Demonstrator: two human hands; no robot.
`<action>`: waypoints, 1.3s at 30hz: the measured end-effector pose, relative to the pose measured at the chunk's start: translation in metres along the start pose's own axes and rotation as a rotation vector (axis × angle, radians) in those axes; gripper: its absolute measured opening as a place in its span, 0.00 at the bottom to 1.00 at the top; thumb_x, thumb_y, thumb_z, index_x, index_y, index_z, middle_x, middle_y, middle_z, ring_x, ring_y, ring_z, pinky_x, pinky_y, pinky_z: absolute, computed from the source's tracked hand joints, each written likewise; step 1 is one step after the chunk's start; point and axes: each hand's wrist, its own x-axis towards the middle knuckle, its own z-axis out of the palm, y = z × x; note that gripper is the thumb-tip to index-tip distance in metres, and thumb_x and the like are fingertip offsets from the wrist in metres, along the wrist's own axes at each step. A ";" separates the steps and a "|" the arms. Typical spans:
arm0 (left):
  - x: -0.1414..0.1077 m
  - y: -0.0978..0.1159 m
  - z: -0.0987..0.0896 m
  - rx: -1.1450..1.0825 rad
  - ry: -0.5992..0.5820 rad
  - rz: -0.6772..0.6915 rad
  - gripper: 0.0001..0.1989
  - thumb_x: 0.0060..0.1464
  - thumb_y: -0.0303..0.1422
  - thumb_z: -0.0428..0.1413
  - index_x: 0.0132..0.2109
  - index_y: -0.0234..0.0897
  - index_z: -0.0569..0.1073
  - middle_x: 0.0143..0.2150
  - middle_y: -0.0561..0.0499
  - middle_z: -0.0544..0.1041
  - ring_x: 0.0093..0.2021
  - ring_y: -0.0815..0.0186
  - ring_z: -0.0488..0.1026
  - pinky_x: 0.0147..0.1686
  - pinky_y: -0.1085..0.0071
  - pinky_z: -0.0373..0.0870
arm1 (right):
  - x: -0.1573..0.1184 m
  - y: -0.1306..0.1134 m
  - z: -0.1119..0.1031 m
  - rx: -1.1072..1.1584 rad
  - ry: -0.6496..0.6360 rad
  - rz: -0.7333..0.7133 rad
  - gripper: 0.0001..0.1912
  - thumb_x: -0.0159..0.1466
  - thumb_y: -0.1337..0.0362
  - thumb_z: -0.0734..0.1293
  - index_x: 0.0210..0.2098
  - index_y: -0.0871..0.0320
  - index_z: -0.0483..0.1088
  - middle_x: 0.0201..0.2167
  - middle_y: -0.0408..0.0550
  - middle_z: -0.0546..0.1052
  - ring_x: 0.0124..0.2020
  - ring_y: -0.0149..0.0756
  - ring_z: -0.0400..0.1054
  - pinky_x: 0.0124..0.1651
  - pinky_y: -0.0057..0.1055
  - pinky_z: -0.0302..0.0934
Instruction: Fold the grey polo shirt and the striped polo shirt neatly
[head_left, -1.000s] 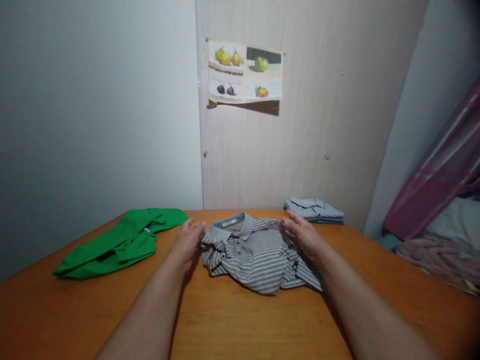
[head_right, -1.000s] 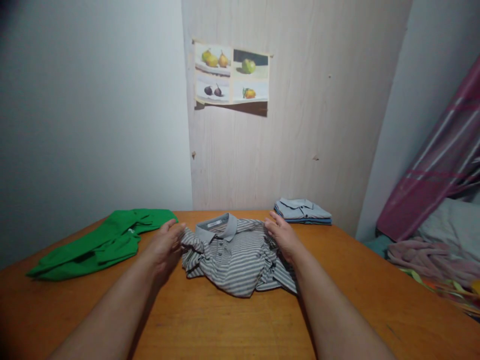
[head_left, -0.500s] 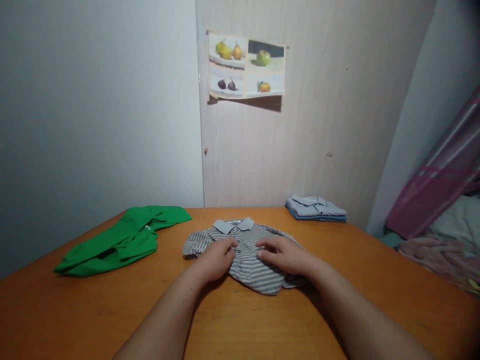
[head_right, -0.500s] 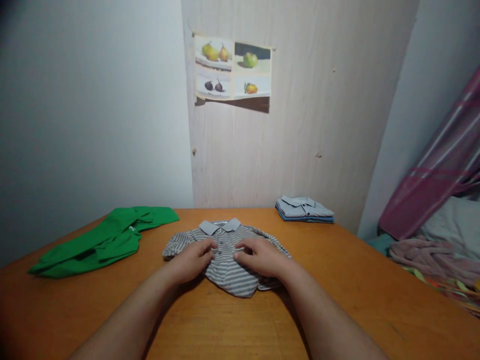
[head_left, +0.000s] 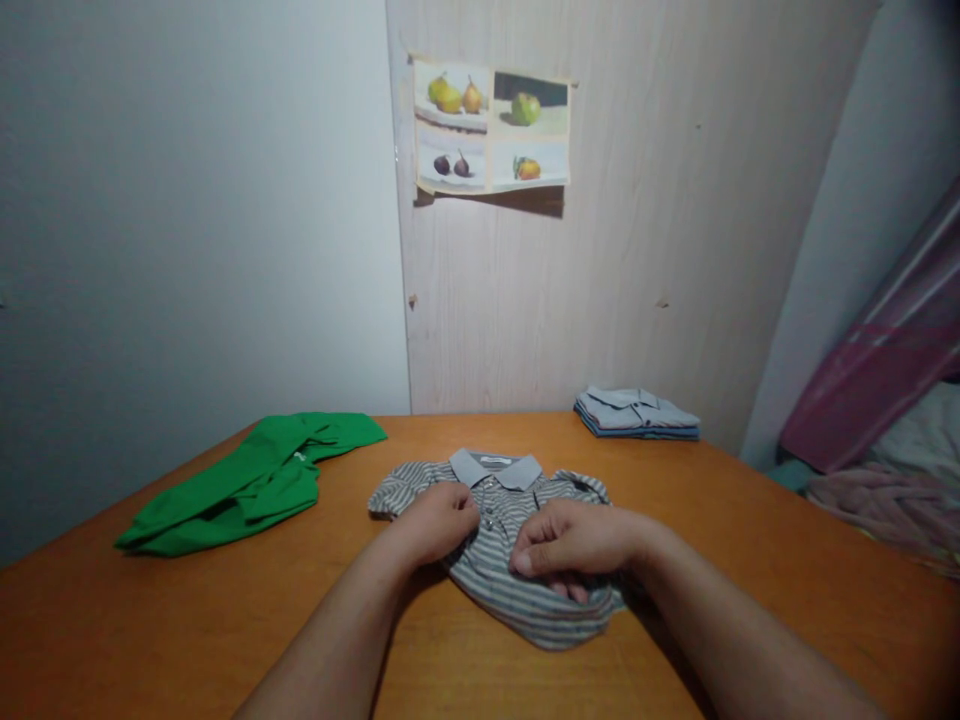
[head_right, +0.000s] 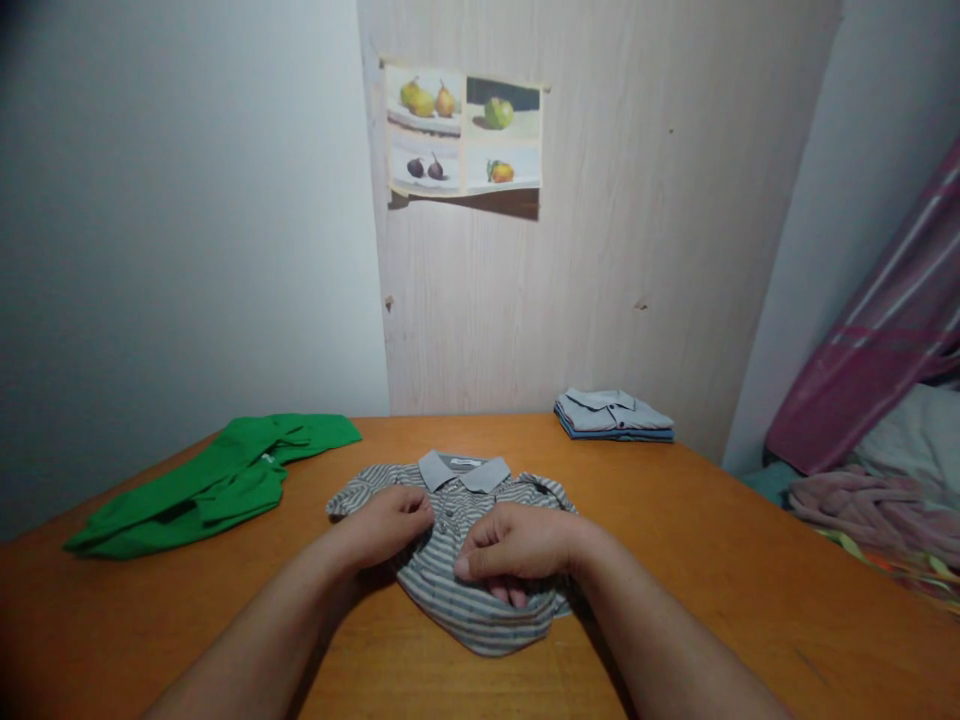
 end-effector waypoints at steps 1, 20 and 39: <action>0.000 0.000 0.002 -0.016 -0.009 -0.003 0.07 0.49 0.31 0.51 0.25 0.37 0.68 0.24 0.55 0.67 0.25 0.69 0.62 0.23 0.73 0.50 | 0.002 -0.001 0.001 0.039 0.075 -0.043 0.19 0.62 0.47 0.69 0.39 0.58 0.72 0.21 0.38 0.72 0.17 0.24 0.63 0.21 0.21 0.56; 0.004 0.002 0.017 -0.048 -0.002 -0.065 0.07 0.51 0.27 0.50 0.26 0.37 0.67 0.24 0.55 0.67 0.26 0.69 0.62 0.24 0.74 0.50 | 0.044 0.013 0.019 0.129 0.580 -0.081 0.05 0.55 0.69 0.62 0.32 0.57 0.66 0.19 0.36 0.70 0.20 0.27 0.69 0.19 0.19 0.52; -0.004 0.013 0.012 -0.231 -0.134 -0.158 0.01 0.43 0.28 0.51 0.28 0.36 0.67 0.22 0.58 0.61 0.23 0.72 0.56 0.23 0.73 0.47 | 0.053 0.018 0.022 -0.085 0.618 -0.111 0.02 0.54 0.70 0.67 0.26 0.59 0.69 0.18 0.35 0.66 0.21 0.25 0.55 0.23 0.23 0.47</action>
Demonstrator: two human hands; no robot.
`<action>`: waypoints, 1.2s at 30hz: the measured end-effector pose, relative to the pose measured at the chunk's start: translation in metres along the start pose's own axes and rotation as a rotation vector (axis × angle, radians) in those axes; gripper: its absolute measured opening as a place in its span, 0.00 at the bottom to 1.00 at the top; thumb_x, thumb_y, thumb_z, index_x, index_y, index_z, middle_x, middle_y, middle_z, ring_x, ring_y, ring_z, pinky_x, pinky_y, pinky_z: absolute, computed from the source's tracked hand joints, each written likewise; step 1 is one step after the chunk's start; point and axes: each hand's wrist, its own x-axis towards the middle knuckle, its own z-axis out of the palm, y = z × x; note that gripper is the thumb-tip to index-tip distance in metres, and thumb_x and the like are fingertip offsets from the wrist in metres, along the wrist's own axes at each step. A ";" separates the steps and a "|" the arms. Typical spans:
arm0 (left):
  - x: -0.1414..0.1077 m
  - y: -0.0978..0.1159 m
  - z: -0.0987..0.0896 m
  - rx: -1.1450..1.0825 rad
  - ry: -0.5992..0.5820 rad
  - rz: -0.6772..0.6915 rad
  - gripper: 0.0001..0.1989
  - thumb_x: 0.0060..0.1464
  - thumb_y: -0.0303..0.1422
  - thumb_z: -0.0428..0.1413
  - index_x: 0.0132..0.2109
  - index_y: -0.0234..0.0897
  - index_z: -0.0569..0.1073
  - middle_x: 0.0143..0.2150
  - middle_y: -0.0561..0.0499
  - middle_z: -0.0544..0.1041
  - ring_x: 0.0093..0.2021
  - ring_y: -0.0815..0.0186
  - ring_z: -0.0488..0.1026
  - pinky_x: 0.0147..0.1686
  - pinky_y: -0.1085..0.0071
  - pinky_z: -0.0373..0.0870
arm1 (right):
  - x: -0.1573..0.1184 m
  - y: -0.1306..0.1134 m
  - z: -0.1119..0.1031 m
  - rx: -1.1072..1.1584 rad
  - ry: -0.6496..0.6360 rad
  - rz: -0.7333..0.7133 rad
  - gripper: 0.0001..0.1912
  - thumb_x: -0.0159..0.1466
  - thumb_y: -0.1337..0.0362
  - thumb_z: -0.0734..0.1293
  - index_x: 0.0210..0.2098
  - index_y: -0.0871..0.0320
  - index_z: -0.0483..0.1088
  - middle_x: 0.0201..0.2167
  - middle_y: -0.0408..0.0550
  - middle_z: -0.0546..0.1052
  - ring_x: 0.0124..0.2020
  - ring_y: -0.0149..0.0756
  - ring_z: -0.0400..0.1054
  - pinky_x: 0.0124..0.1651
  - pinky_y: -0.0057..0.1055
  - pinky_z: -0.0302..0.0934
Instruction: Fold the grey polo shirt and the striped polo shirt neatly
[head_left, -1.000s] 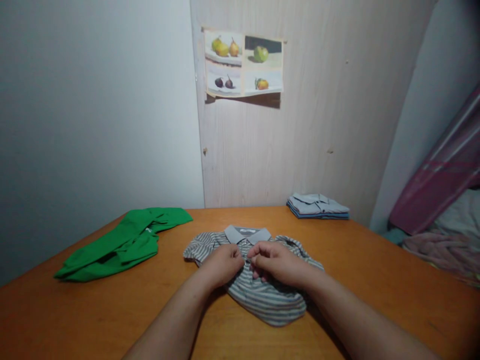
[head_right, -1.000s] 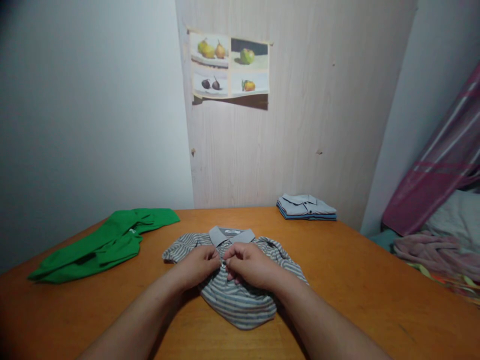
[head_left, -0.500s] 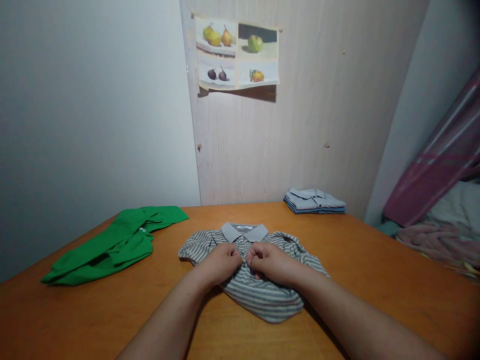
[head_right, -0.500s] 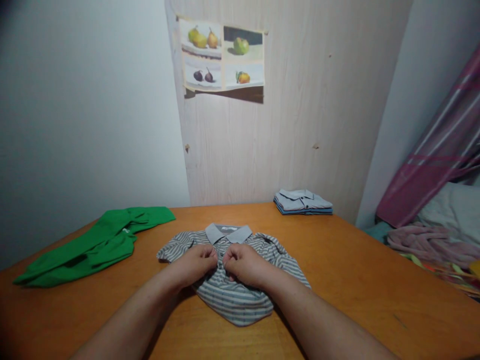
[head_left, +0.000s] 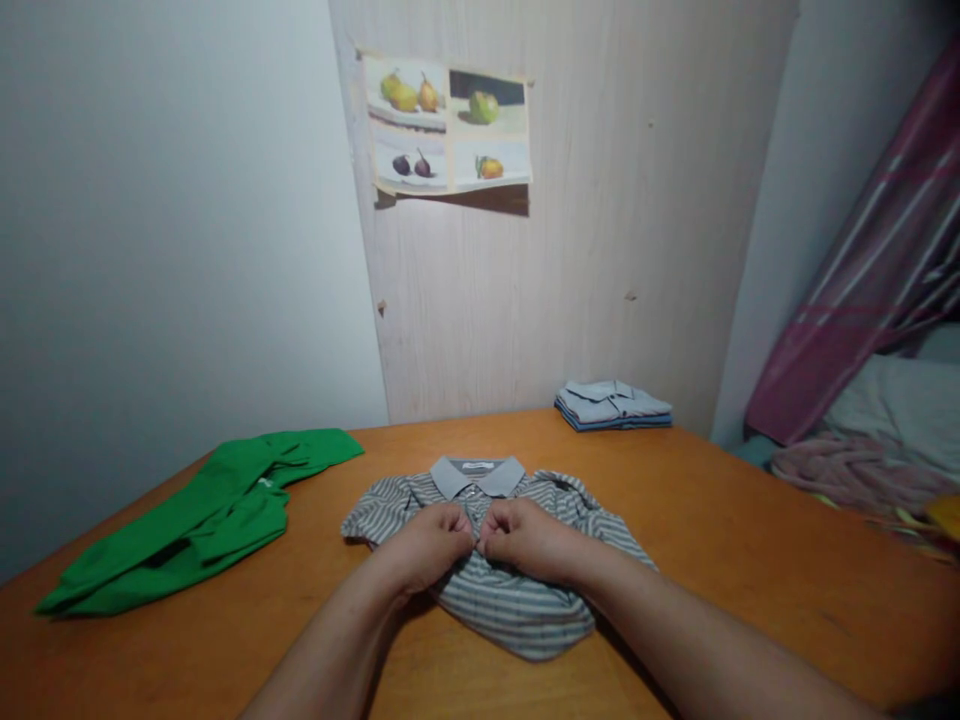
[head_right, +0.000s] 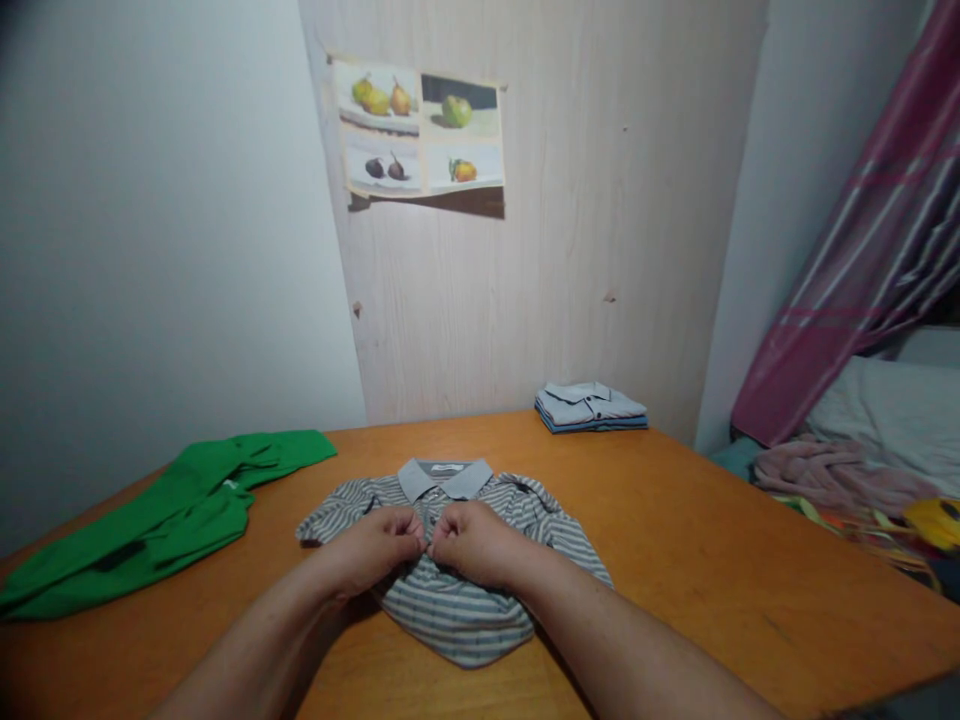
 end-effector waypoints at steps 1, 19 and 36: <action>0.000 0.000 0.000 -0.003 -0.010 -0.003 0.01 0.43 0.28 0.51 0.28 0.36 0.67 0.22 0.58 0.61 0.23 0.72 0.55 0.23 0.73 0.47 | 0.000 0.000 0.000 0.008 -0.004 0.004 0.02 0.54 0.70 0.67 0.26 0.59 0.68 0.18 0.35 0.65 0.21 0.25 0.55 0.23 0.23 0.47; 0.002 -0.004 0.003 -0.080 -0.022 0.023 0.02 0.44 0.30 0.52 0.29 0.37 0.67 0.21 0.57 0.66 0.22 0.71 0.61 0.23 0.74 0.51 | 0.006 0.005 0.007 0.015 0.031 0.061 0.06 0.54 0.70 0.65 0.22 0.58 0.66 0.13 0.34 0.62 0.18 0.25 0.52 0.22 0.24 0.43; 0.007 -0.005 0.014 -0.081 0.027 0.124 0.14 0.38 0.20 0.50 0.35 0.39 0.62 0.21 0.63 0.59 0.23 0.74 0.55 0.23 0.76 0.45 | 0.011 0.006 0.007 0.024 0.066 0.097 0.05 0.52 0.69 0.66 0.20 0.58 0.67 0.13 0.34 0.63 0.18 0.24 0.54 0.21 0.22 0.44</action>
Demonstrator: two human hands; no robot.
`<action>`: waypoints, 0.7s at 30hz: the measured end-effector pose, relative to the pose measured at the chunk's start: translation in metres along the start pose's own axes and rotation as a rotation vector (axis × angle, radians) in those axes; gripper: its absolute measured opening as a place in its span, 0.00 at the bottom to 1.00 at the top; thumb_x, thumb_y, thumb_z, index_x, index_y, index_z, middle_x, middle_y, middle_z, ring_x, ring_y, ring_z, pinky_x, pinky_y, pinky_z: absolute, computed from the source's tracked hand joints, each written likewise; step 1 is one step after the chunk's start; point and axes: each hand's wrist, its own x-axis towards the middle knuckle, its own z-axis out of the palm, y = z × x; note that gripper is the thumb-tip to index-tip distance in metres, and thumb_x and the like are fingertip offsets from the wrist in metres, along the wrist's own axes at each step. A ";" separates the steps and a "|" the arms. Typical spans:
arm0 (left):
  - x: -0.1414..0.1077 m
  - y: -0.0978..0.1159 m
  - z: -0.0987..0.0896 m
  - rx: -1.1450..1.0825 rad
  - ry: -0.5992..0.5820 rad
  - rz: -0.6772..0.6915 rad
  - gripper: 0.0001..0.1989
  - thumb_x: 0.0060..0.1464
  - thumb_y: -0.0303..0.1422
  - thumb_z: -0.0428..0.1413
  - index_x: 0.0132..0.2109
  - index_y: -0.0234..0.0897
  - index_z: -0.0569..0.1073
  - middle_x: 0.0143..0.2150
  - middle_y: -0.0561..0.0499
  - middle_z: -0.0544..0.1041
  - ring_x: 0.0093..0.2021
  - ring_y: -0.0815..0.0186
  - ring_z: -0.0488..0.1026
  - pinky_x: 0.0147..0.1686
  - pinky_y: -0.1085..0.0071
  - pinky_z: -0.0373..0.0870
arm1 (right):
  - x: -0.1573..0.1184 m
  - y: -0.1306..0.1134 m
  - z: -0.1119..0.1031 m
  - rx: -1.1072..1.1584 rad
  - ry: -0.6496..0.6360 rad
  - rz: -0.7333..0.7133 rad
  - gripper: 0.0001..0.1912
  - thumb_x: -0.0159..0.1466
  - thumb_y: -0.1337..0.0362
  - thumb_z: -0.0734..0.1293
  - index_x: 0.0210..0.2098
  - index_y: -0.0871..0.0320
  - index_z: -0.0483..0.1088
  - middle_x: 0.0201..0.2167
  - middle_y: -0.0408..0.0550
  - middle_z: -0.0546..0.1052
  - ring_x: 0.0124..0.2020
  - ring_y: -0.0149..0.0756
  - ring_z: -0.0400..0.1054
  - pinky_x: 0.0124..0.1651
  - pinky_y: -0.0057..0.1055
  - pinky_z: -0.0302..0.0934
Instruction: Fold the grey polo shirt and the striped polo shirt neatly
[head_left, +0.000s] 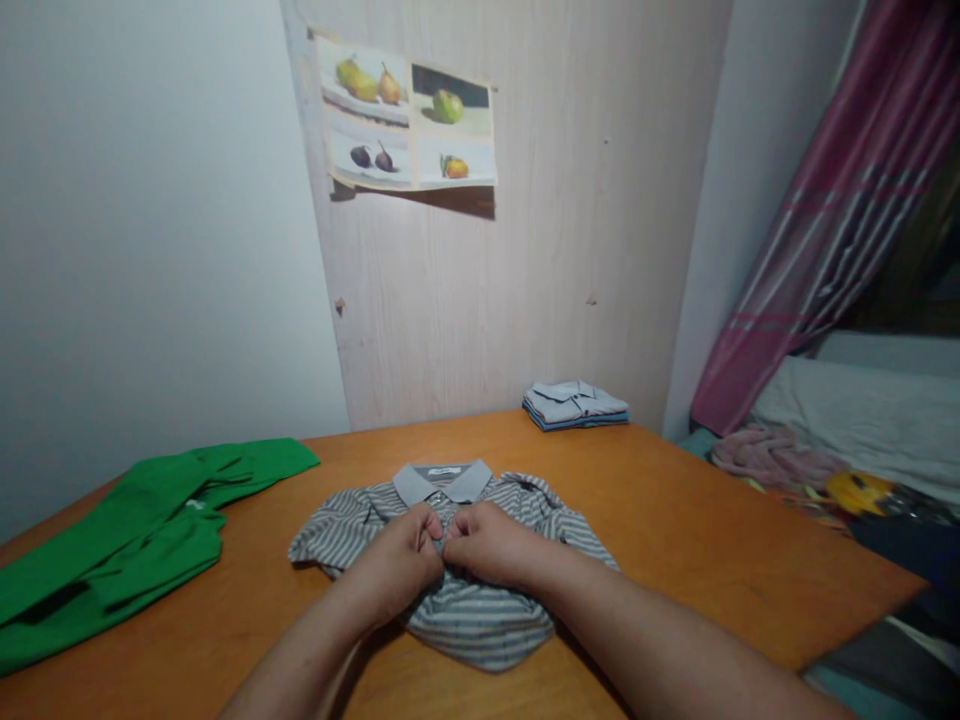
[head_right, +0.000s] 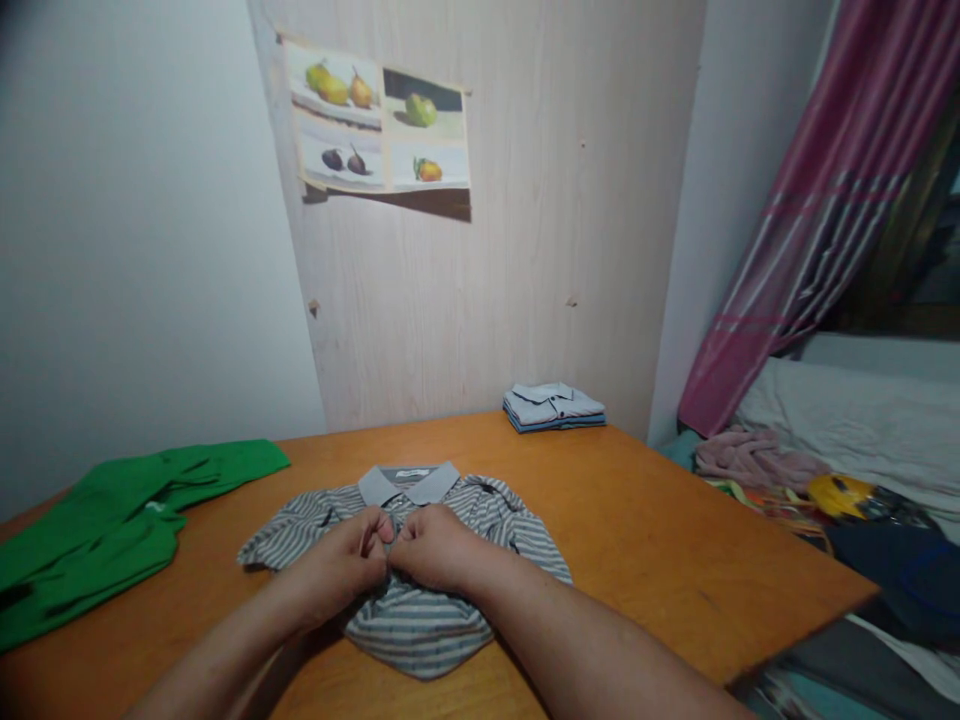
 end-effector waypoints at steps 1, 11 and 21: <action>0.000 0.001 0.000 0.025 0.018 0.007 0.14 0.38 0.20 0.50 0.35 0.39 0.62 0.22 0.63 0.60 0.23 0.74 0.55 0.23 0.76 0.46 | -0.001 -0.001 0.000 0.012 0.013 0.007 0.05 0.51 0.70 0.66 0.20 0.58 0.67 0.13 0.34 0.63 0.17 0.23 0.55 0.21 0.22 0.44; -0.002 0.007 -0.003 0.163 0.060 -0.026 0.07 0.41 0.23 0.54 0.31 0.37 0.68 0.23 0.59 0.66 0.25 0.71 0.61 0.24 0.75 0.49 | -0.014 -0.021 -0.005 0.324 -0.007 0.088 0.06 0.53 0.73 0.61 0.22 0.58 0.65 0.14 0.37 0.70 0.15 0.25 0.62 0.20 0.20 0.52; 0.000 0.004 0.014 0.253 0.192 0.080 0.10 0.47 0.24 0.56 0.36 0.40 0.64 0.25 0.59 0.68 0.28 0.69 0.65 0.26 0.75 0.51 | -0.013 -0.020 -0.008 0.236 -0.008 0.083 0.09 0.55 0.73 0.62 0.20 0.58 0.65 0.12 0.38 0.70 0.14 0.24 0.60 0.19 0.20 0.48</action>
